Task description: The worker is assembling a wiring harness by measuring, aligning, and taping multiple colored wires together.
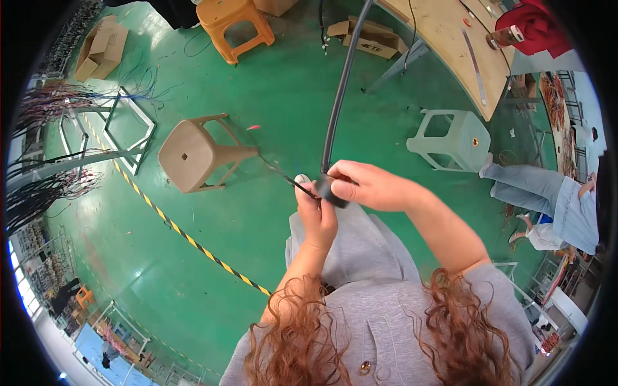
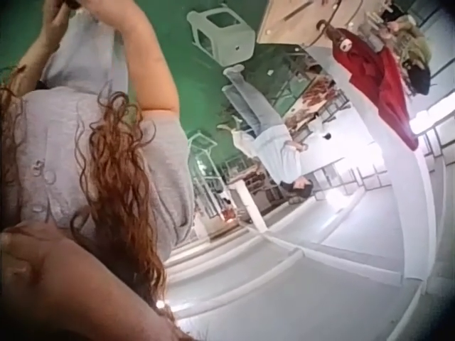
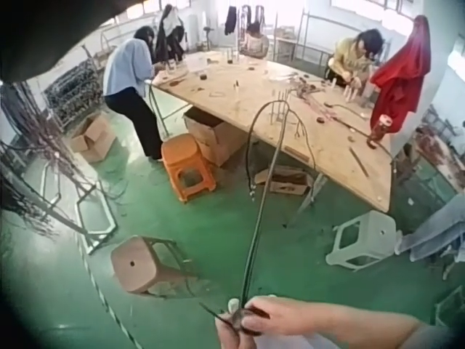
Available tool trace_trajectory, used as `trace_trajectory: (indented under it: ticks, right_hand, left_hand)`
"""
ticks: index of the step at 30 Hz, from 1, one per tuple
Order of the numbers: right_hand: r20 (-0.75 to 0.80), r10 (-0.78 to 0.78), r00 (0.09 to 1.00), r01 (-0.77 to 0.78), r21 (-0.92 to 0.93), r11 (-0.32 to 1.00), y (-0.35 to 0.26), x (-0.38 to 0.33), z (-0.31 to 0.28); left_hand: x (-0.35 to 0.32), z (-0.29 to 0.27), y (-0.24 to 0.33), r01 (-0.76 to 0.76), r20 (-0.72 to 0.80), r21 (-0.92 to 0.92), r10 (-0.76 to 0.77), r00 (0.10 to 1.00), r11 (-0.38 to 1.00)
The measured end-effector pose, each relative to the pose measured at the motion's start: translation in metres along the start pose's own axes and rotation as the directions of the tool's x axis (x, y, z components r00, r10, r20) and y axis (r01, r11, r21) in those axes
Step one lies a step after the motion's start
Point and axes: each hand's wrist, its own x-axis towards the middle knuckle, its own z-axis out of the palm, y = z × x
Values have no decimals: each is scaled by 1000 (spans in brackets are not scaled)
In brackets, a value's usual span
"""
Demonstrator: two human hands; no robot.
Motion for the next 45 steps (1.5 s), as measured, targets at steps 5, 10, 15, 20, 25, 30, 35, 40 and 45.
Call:
trace_trajectory:
  ticks: [5, 10, 15, 20, 25, 30, 35, 40, 45]
  right_hand:
    - [232, 20, 972, -102, 345, 933, -4, 25, -9]
    - [-567, 64, 821, -85, -11, 996, 52, 46, 40]
    - [-385, 29, 922, 193, 523, 830, 73, 56, 43]
    - [-65, 14, 998, 36, 704, 709, 84, 18, 44]
    - [-369, -49, 928, 246, 510, 824, 94, -20, 53]
    - [-449, -66, 891, 162, 179, 970, 66, -45, 54]
    - [-283, -28, 959, 7, -76, 997, 6, -37, 29]
    - [56, 127, 990, -139, 351, 926, 13, -11, 3]
    - [-490, 86, 868, 164, 445, 881, 73, -2, 17]
  left_hand:
    - [2, 7, 7, 16, -118, -152, -34, 992, 988]
    - [7, 11, 12, 167, -137, -196, -196, 971, 966]
    - [8, -2, 12, 412, 82, -327, -409, 909, 850]
    - [19, -23, 15, 588, 338, -293, -493, 801, 754]
    - [8, -10, 3, 397, 343, -113, -339, 876, 911]
    - [2, -2, 8, 103, 332, 386, -243, 911, 917]
    - [-15, 3, -5, -130, 179, 383, 65, 982, 915]
    - [-13, 14, 8, 183, -68, -7, -184, 981, 983]
    - [9, 3, 16, 637, 74, -321, -652, 754, 701]
